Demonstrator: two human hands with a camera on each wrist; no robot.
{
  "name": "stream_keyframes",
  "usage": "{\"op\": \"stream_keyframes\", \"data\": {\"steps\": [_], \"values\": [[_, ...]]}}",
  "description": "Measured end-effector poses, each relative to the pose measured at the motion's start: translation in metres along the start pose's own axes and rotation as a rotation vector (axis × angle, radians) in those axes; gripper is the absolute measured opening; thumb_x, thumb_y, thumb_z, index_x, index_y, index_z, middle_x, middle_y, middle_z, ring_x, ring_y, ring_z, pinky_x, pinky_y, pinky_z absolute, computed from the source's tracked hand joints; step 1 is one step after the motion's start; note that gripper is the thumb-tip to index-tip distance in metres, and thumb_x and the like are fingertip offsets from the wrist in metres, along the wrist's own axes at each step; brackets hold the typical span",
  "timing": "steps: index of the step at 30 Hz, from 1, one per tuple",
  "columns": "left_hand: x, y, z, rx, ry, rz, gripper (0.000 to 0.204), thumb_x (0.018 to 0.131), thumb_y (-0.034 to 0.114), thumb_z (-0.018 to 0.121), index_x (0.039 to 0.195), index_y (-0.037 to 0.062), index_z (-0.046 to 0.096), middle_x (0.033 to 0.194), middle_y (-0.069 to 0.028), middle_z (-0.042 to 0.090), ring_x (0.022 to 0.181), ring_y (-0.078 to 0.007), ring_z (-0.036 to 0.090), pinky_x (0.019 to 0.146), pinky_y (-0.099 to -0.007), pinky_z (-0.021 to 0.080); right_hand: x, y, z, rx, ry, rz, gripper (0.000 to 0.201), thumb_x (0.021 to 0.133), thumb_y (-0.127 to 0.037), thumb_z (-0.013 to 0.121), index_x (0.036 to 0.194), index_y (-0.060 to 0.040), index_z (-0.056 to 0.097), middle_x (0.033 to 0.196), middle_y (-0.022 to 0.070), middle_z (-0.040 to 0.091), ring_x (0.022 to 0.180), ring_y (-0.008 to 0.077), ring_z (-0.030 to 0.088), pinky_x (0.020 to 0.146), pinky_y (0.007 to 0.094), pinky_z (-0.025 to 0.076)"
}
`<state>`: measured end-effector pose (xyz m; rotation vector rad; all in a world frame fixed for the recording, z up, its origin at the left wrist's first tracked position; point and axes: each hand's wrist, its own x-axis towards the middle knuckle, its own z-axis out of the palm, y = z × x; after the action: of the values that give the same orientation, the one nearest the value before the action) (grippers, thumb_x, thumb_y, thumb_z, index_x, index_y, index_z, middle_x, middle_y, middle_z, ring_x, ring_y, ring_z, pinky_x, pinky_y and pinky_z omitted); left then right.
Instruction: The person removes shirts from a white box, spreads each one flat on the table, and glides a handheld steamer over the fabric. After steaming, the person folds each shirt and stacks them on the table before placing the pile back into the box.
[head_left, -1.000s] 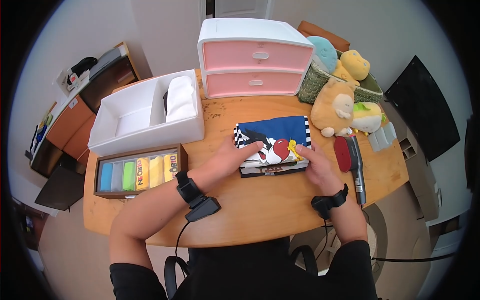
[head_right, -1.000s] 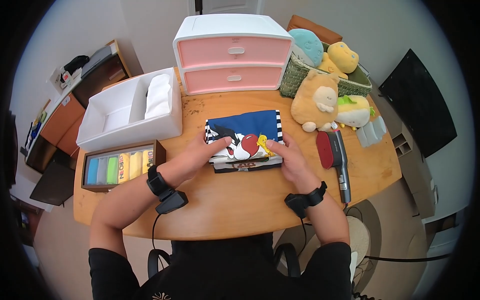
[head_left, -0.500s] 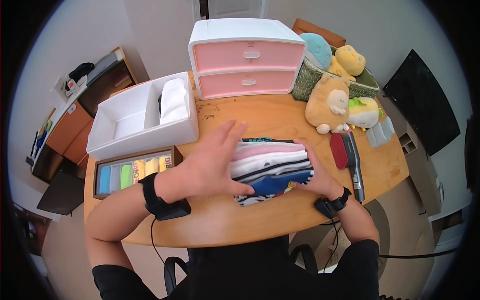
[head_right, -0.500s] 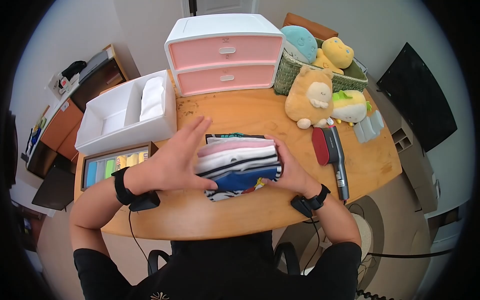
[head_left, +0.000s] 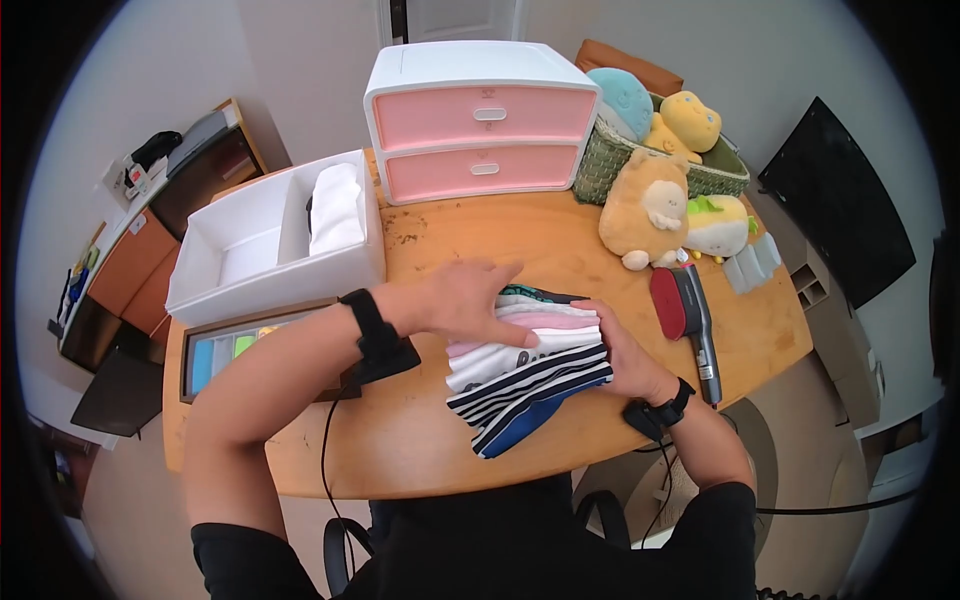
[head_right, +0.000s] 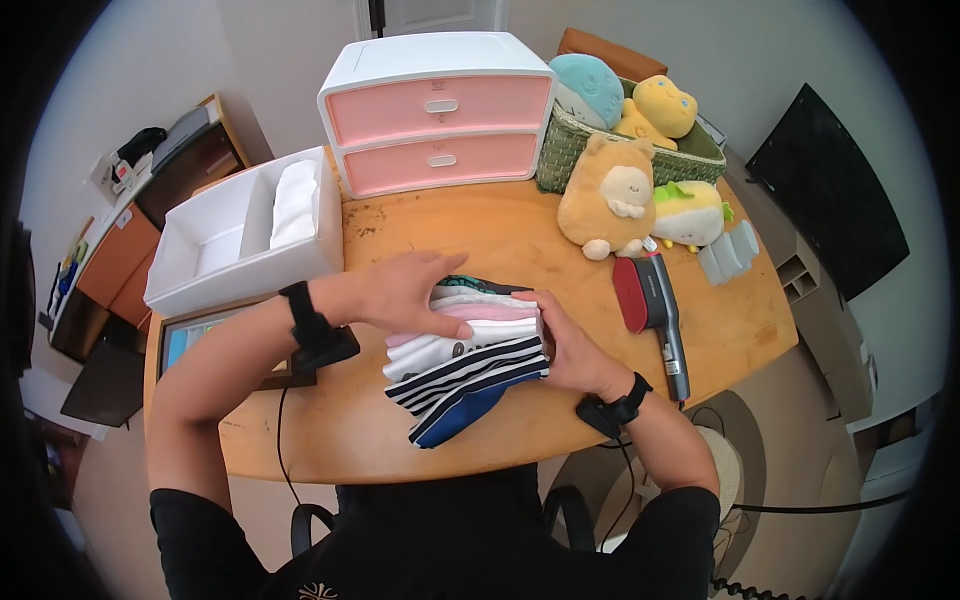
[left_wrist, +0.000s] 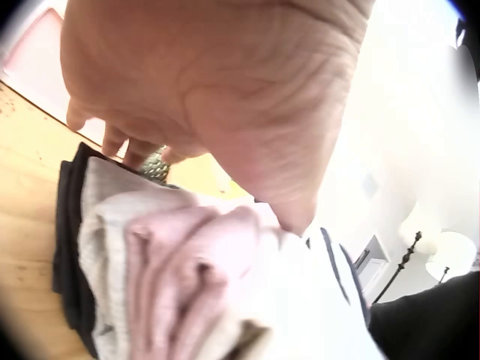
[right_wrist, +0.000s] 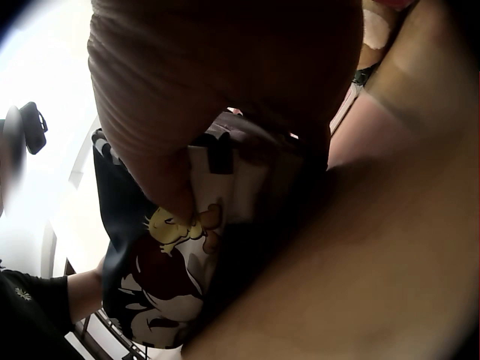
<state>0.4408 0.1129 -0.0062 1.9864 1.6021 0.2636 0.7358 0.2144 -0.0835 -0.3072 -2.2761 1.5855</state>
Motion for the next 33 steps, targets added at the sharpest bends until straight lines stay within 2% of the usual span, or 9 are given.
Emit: {"op": "stream_keyframes", "data": {"steps": [1,4,10,11,14,18,22,29,33], "values": [[0.004,-0.003,-0.005,-0.119,-0.160,-0.036,0.116,0.084,0.081,0.069,0.153,-0.0098,0.046,0.149,-0.0355,0.055,0.142,-0.0459,0.054,0.117,-0.0503,0.045,0.001,0.000,0.000,0.051,0.006,0.029,0.105,0.076,0.002,0.092,0.161,-0.0095,0.033,0.152,0.0086,0.046,0.141,0.0211,0.051,0.117,0.0357,0.044],[0.006,-0.014,-0.002,-0.111,-0.076,-0.155,0.108,0.089,0.083,0.062,0.145,-0.0093,0.055,0.137,-0.0287,0.065,0.125,-0.0386,0.066,0.106,-0.0427,0.052,0.005,-0.005,-0.007,0.159,0.039,0.115,0.101,0.080,0.001,0.090,0.163,-0.0081,0.032,0.152,0.0069,0.051,0.141,0.0194,0.052,0.118,0.0355,0.044],[-0.010,-0.035,0.018,-1.107,0.077,-0.458,0.095,0.098,0.084,0.044,0.149,0.0046,0.056,0.120,-0.0149,0.068,0.102,-0.0227,0.065,0.105,-0.0505,0.048,0.029,0.007,-0.020,0.739,0.115,0.411,0.065,0.095,-0.014,0.078,0.152,-0.0021,0.048,0.141,0.0124,0.066,0.128,0.0235,0.067,0.108,0.0405,0.056],[-0.012,-0.043,0.018,-1.226,-0.058,-0.420,0.093,0.097,0.087,0.041,0.156,0.0166,0.050,0.131,-0.0156,0.064,0.113,-0.0244,0.062,0.110,-0.0579,0.043,0.034,0.008,-0.019,0.767,0.148,0.450,0.051,0.101,-0.013,0.069,0.147,0.0000,0.052,0.137,0.0155,0.070,0.120,0.0269,0.073,0.103,0.0438,0.061],[-0.030,-0.027,0.029,-1.392,0.066,-0.401,0.092,0.095,0.090,0.042,0.158,0.0225,0.046,0.147,-0.0141,0.055,0.129,-0.0284,0.055,0.114,-0.0602,0.040,0.040,0.000,-0.016,0.809,0.175,0.514,0.056,0.100,-0.010,0.069,0.149,0.0006,0.045,0.138,0.0164,0.067,0.121,0.0280,0.072,0.102,0.0441,0.062],[-0.039,-0.014,0.031,-1.331,0.098,-0.296,0.097,0.094,0.089,0.045,0.164,0.0212,0.037,0.160,-0.0135,0.043,0.146,-0.0335,0.042,0.118,-0.0625,0.036,0.042,0.001,-0.011,0.751,0.199,0.504,0.056,0.100,-0.011,0.069,0.149,0.0010,0.044,0.138,0.0171,0.067,0.122,0.0284,0.072,0.101,0.0450,0.062],[-0.041,0.003,0.036,-1.253,0.248,-0.359,0.105,0.095,0.068,0.070,0.167,0.0132,0.019,0.163,-0.0145,0.039,0.151,-0.0344,0.039,0.119,-0.0650,0.034,0.039,-0.001,-0.008,0.737,0.239,0.499,0.056,0.100,-0.011,0.070,0.149,0.0009,0.045,0.138,0.0161,0.066,0.120,0.0272,0.072,0.100,0.0434,0.062],[-0.031,-0.006,0.043,-1.226,0.262,-0.274,0.070,0.099,0.020,0.070,0.158,0.0089,0.034,0.141,-0.0080,0.062,0.128,-0.0201,0.062,0.104,-0.0418,0.056,0.032,-0.020,-0.017,0.602,0.150,0.569,0.056,0.103,-0.037,0.070,0.148,-0.0087,0.052,0.140,0.0112,0.067,0.125,0.0275,0.069,0.099,0.0489,0.061],[-0.026,-0.007,0.044,-1.171,0.271,-0.209,0.057,0.102,0.021,0.067,0.152,0.0076,0.042,0.133,-0.0074,0.066,0.119,-0.0178,0.065,0.100,-0.0394,0.058,0.044,-0.037,-0.039,0.710,0.053,0.722,0.061,0.103,-0.058,0.065,0.144,-0.0131,0.058,0.141,0.0122,0.069,0.127,0.0273,0.068,0.097,0.0503,0.060]]}}
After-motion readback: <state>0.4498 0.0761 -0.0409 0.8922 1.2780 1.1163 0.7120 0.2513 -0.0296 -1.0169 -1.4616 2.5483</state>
